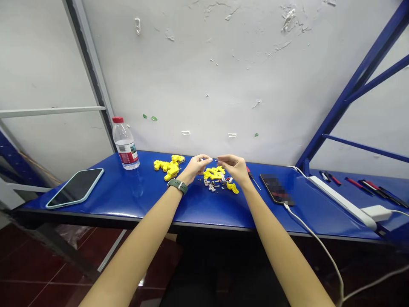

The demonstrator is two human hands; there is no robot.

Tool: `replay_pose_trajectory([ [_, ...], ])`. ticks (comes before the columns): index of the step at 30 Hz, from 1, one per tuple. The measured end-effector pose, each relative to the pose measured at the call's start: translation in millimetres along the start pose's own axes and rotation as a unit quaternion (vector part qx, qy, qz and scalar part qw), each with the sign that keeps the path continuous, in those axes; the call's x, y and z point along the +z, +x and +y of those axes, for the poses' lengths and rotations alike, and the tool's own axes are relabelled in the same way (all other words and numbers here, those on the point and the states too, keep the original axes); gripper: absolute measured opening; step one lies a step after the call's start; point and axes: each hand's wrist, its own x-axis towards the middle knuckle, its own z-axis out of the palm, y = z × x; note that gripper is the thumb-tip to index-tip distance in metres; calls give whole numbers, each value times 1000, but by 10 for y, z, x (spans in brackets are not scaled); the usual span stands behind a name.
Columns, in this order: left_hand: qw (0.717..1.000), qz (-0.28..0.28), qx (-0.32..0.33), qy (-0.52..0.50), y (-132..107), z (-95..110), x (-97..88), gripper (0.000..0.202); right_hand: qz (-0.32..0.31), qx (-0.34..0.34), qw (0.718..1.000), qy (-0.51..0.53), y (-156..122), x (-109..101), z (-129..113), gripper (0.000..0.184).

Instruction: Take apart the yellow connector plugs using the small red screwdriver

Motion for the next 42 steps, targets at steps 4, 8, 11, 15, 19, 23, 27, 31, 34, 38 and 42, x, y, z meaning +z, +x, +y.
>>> replay_pose_trajectory([
  [4, 1000, -10, 4, 8, 7, -19, -3, 50, -1, -15, 1000, -10, -6, 0, -31, 38],
  [8, 1000, -18, 6, 15, -2, -22, 8, 52, -2, -14, 1000, -4, -3, 0, -38, 38],
  [11, 1000, -18, 7, 17, -22, 8, 19, 54, -9, -6, 1000, 4, 2, 0, -31, 36],
  [15, 1000, -17, 5, 14, -47, 54, 35, 54, -9, -10, 1000, 12, 5, 2, -20, 33],
  [19, 1000, -13, 6, 10, -35, 42, 33, 54, -4, -22, 1000, 3, 6, 6, -12, 30],
  [23, 1000, -16, 11, 6, -19, 18, 20, 52, 0, -25, 1000, -16, 7, 9, -4, 32],
  [27, 1000, -28, 7, 9, -24, 25, 19, 49, -1, -29, 999, -18, 7, 9, 0, 30],
  [31, 999, -40, -2, -1, -28, 30, 27, 50, -6, -57, 997, -42, 2, 9, -4, 24],
  [34, 999, -48, -10, -8, -32, 32, 29, 49, -5, -77, 994, -81, -6, 4, -12, 23],
  [38, 999, -47, -11, -6, -46, 47, 24, 47, -21, -87, 989, -118, -20, -8, -28, 28],
  [42, 998, -58, -11, -3, -54, 61, 12, 47, -25, -109, 985, -131, -28, -17, -43, 31],
])
